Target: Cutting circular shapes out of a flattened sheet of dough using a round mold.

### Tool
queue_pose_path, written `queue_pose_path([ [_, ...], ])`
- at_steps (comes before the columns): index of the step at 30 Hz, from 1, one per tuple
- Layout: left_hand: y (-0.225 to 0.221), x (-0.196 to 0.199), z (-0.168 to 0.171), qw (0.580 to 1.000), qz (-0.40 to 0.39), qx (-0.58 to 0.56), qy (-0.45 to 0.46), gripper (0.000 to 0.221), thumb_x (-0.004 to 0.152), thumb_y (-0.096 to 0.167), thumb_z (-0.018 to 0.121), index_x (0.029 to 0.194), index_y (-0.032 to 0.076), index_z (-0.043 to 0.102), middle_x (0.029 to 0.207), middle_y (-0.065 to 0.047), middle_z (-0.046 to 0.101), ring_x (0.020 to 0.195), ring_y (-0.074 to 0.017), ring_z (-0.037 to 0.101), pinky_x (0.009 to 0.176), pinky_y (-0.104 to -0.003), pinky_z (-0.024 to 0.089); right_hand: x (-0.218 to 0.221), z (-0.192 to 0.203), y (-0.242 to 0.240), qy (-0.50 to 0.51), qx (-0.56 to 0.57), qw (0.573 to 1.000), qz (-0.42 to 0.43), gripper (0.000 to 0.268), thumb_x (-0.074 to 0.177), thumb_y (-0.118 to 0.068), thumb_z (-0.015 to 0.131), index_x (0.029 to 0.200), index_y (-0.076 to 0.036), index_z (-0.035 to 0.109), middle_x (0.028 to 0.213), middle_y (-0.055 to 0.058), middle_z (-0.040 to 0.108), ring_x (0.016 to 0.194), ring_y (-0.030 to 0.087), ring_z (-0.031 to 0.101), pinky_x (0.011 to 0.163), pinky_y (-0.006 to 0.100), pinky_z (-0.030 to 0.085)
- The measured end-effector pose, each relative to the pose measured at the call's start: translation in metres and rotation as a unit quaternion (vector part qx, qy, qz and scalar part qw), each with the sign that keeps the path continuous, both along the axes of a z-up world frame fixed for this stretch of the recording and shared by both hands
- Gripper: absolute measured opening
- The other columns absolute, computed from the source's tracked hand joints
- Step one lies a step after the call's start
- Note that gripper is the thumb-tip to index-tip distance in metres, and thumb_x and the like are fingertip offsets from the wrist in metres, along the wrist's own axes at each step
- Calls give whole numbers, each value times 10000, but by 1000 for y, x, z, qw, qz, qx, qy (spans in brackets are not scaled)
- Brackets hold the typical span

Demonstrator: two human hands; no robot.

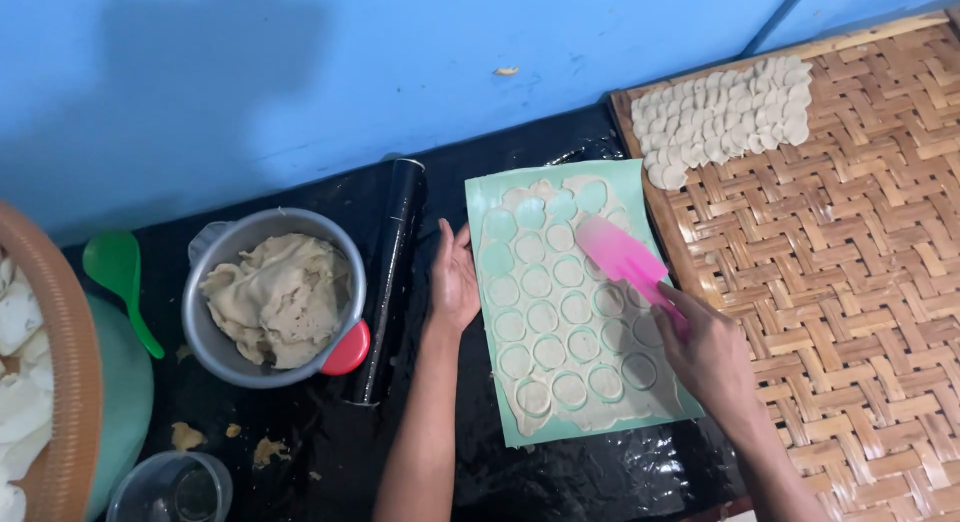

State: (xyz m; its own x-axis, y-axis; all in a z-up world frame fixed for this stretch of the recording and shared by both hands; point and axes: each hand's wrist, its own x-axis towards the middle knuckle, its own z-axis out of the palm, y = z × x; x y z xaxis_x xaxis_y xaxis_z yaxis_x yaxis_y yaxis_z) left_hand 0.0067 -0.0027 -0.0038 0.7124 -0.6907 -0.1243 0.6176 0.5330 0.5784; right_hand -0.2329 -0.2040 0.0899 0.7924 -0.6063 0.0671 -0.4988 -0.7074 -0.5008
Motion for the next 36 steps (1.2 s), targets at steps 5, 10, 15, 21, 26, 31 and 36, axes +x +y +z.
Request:
queue_pose_path([
  [5, 0, -2, -2, 1000, 12, 10, 3, 823, 1047, 636, 339, 1500, -41, 459, 1410, -197, 605, 1291, -257, 588, 1094, -398, 473, 5, 2, 2, 33, -35, 999, 5, 368, 947, -290, 683, 1284, -150, 731, 932, 187, 736, 727, 359, 725, 653, 461, 554],
  [10, -2, -1, -10, 1000, 7, -5, 8, 802, 1048, 621, 350, 1514, -24, 452, 1439, -172, 590, 1304, -239, 579, 1100, -384, 458, 9, 1, -5, 52, -46, 998, 5, 377, 943, -308, 687, 1293, -174, 730, 948, 167, 744, 739, 357, 723, 659, 461, 554],
  [15, -2, -4, -21, 1000, 22, -11, -3, 802, 1055, 624, 353, 1521, -20, 455, 1441, -162, 589, 1305, -232, 571, 1110, -381, 445, 7, -9, -20, 79, -17, 997, 16, 397, 928, -339, 701, 1289, -177, 730, 917, 172, 746, 713, 325, 733, 650, 433, 560],
  [21, 0, -3, -8, 1000, 18, -6, -17, 785, 1060, 610, 335, 1510, -21, 462, 1454, -153, 593, 1324, -219, 570, 1130, -367, 428, 14, -18, -26, 107, 14, 994, -12, 429, 924, -367, 711, 1313, -187, 730, 792, 189, 743, 663, 260, 736, 648, 399, 562],
  [26, -1, -4, -9, 999, 23, 17, -22, 793, 1058, 614, 334, 1510, -24, 466, 1433, -169, 602, 1298, -232, 582, 1102, -378, 452, 10, -40, -40, 94, 98, 991, -6, 454, 930, -389, 688, 1321, -159, 715, 753, 106, 774, 668, 145, 716, 631, 332, 548],
  [31, -1, -2, -4, 1000, 9, 10, 2, 782, 1053, 615, 339, 1507, -9, 467, 1417, -166, 604, 1283, -237, 587, 1088, -382, 463, 6, -59, -56, 38, 227, 973, 10, 434, 932, -337, 685, 1297, -105, 715, 771, 39, 750, 683, 81, 664, 610, 274, 511],
  [36, 0, -3, -12, 1000, 10, 9, 5, 785, 1061, 622, 349, 1491, -21, 487, 1394, -173, 615, 1269, -247, 594, 1078, -385, 472, -2, -60, -67, -19, 356, 934, 7, 403, 948, -266, 678, 1303, -80, 723, 752, -2, 644, 628, 77, 520, 535, 247, 411],
])
